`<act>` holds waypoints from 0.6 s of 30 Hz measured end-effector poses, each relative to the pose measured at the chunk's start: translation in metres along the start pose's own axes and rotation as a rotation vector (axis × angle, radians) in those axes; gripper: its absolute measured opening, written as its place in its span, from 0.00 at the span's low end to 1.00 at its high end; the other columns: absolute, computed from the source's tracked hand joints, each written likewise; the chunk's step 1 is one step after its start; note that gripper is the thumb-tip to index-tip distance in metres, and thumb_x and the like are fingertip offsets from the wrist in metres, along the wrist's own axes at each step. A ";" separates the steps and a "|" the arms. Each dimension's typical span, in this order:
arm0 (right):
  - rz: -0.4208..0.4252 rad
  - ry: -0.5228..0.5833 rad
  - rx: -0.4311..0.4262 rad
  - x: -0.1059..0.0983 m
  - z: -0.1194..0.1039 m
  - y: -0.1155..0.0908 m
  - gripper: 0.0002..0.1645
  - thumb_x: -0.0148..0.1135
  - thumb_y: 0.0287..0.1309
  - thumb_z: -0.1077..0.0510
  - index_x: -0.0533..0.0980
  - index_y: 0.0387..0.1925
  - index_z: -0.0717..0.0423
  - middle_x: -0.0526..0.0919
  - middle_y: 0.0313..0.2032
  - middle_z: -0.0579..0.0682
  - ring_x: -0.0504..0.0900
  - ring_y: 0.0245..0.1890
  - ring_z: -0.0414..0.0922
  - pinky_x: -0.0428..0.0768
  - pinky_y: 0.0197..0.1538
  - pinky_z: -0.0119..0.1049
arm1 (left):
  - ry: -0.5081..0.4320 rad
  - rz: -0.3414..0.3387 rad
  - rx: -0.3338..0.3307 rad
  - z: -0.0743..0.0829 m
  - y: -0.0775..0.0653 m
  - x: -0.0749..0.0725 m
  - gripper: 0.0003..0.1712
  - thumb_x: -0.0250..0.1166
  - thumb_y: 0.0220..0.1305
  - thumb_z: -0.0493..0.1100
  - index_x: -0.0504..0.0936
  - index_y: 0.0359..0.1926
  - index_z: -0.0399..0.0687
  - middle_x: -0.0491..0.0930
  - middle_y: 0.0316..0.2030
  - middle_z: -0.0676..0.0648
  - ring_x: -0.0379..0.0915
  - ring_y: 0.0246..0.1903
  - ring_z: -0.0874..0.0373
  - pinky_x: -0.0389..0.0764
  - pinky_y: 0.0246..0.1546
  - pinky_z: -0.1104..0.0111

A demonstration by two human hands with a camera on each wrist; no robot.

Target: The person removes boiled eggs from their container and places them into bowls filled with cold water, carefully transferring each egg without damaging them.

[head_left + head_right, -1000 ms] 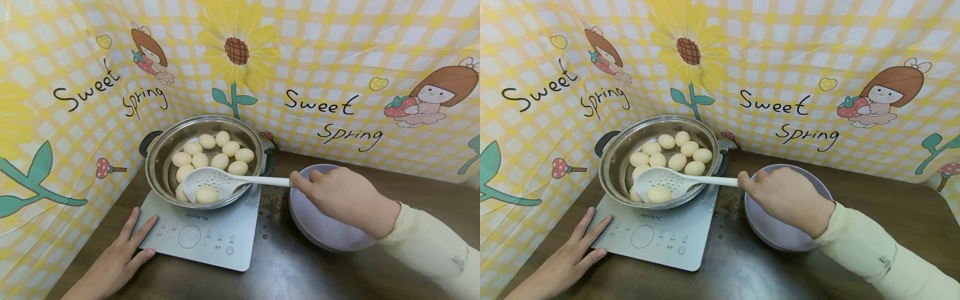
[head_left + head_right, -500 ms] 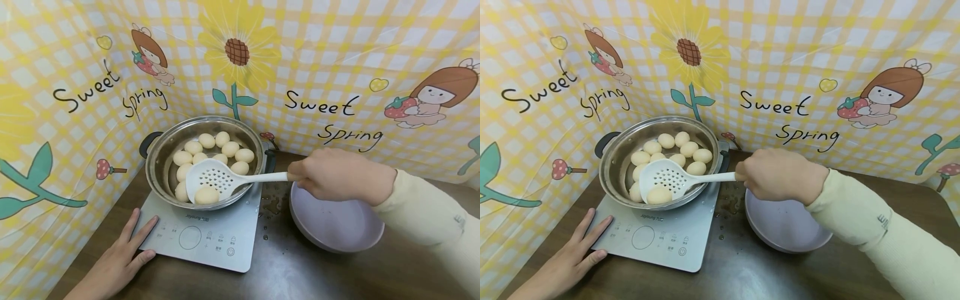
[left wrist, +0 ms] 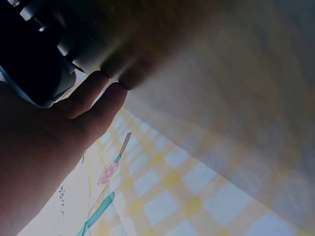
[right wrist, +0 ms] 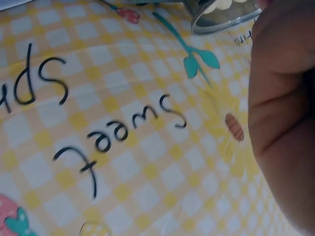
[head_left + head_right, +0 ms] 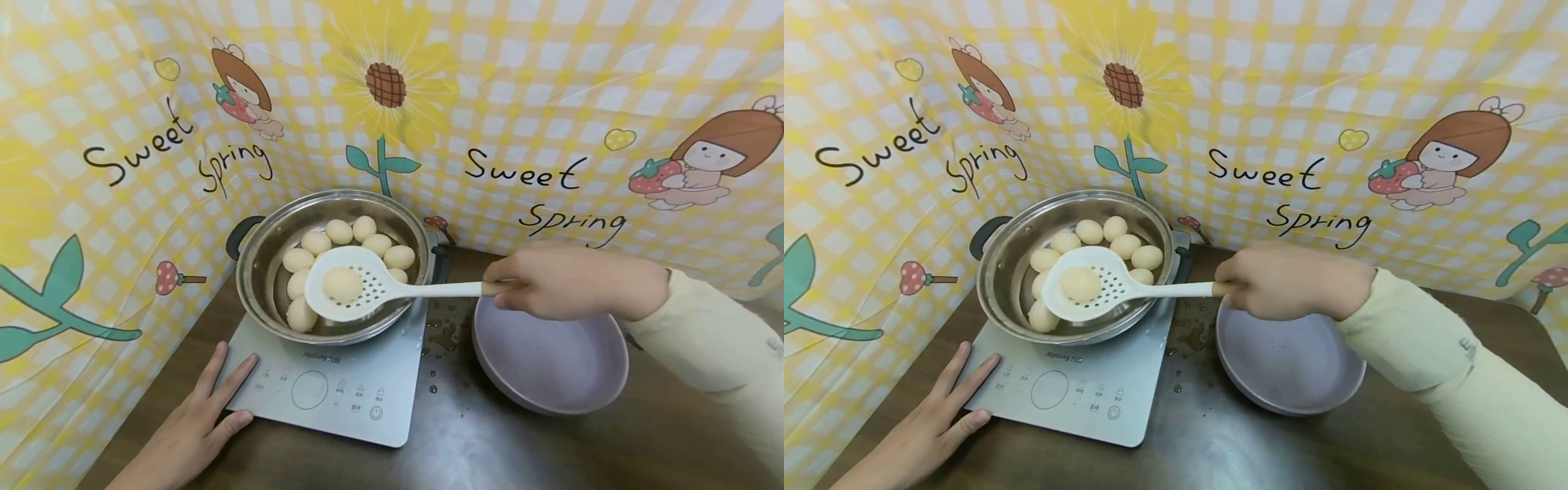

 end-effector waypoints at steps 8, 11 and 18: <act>0.041 0.079 0.008 -0.014 0.024 -0.035 0.18 0.62 0.70 0.59 0.68 0.25 0.41 0.63 0.20 0.35 0.66 0.21 0.33 0.69 0.27 0.32 | -0.014 -0.005 -0.006 -0.002 -0.001 0.002 0.45 0.65 0.71 0.49 0.51 0.81 0.63 0.30 0.79 0.39 0.58 0.63 0.20 0.71 0.45 0.33; 0.063 0.073 0.079 -0.018 0.040 -0.052 0.11 0.61 0.71 0.60 0.76 0.33 0.40 0.71 0.26 0.32 0.73 0.29 0.32 0.74 0.34 0.33 | -0.020 -0.018 -0.014 -0.003 -0.001 0.003 0.45 0.65 0.72 0.49 0.51 0.81 0.63 0.29 0.79 0.38 0.57 0.64 0.20 0.71 0.46 0.33; 0.121 0.018 0.222 -0.020 0.074 -0.093 0.11 0.64 0.69 0.57 0.82 0.50 0.43 0.82 0.40 0.33 0.78 0.39 0.34 0.78 0.44 0.36 | -0.026 -0.033 -0.018 -0.003 0.002 0.004 0.45 0.64 0.72 0.49 0.50 0.81 0.62 0.29 0.79 0.38 0.56 0.64 0.19 0.70 0.45 0.31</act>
Point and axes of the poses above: each hand's wrist, its own y-axis towards the middle knuckle, its own x-axis out of the palm, z = x × y, the point moved 8 cm from there along y, towards the middle knuckle
